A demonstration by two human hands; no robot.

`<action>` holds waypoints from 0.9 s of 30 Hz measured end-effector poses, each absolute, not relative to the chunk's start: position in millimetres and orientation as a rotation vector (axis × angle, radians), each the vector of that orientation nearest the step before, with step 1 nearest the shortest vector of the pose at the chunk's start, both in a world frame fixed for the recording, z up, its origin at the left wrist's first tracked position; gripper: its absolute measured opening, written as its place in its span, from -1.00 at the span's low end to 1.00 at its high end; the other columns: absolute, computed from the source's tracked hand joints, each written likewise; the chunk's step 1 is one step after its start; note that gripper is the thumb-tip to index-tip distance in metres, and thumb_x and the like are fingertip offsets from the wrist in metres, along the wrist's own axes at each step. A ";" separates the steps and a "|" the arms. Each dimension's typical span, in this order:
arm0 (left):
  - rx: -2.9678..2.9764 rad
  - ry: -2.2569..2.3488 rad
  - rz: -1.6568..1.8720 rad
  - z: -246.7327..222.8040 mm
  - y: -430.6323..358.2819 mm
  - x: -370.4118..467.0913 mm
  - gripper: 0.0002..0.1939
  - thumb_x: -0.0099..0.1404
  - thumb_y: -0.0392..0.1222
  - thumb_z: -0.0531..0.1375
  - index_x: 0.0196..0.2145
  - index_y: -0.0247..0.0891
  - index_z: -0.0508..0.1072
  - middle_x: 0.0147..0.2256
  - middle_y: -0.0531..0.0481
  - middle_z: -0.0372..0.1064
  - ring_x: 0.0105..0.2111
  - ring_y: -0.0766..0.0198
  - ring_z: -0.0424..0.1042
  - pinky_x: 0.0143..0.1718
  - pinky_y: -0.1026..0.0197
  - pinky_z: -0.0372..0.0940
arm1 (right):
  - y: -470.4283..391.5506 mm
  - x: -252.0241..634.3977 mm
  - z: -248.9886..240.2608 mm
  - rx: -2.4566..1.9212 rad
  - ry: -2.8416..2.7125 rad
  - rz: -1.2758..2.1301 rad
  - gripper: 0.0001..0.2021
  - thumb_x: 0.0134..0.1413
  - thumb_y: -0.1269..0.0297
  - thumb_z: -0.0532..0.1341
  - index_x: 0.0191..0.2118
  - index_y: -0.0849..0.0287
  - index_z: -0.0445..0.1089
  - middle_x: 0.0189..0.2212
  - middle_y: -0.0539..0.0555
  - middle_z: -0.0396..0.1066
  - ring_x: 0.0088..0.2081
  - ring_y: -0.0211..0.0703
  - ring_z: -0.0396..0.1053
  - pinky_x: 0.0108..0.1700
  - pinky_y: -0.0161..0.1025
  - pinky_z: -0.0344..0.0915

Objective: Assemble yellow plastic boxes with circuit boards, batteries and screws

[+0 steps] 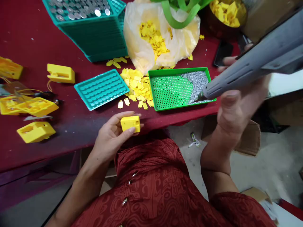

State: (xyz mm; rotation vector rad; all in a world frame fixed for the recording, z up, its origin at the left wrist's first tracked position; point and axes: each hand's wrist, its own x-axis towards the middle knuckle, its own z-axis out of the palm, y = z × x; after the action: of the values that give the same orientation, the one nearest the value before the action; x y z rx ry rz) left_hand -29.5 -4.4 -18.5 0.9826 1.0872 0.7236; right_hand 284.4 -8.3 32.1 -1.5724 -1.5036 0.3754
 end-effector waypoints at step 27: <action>1.429 1.032 0.774 -18.1 10.4 18.8 -0.58 0.36 -0.18 0.37 0.14 -0.21 0.48 0.00 -0.14 0.62 -0.09 0.14 0.65 -0.03 0.14 0.55 | 65.0 245.3 -43.7 -0.896 -1.128 0.079 -0.51 0.31 -0.32 0.17 0.03 -0.03 0.18 -0.57 -0.20 0.13 -0.72 -0.41 -0.06 -0.69 -0.36 -0.06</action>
State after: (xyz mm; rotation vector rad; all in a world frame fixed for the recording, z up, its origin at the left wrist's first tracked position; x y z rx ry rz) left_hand 18.8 10.4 -18.1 1.4286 1.0321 0.7740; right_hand 245.3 65.0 -43.7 -0.8960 -1.1283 0.0792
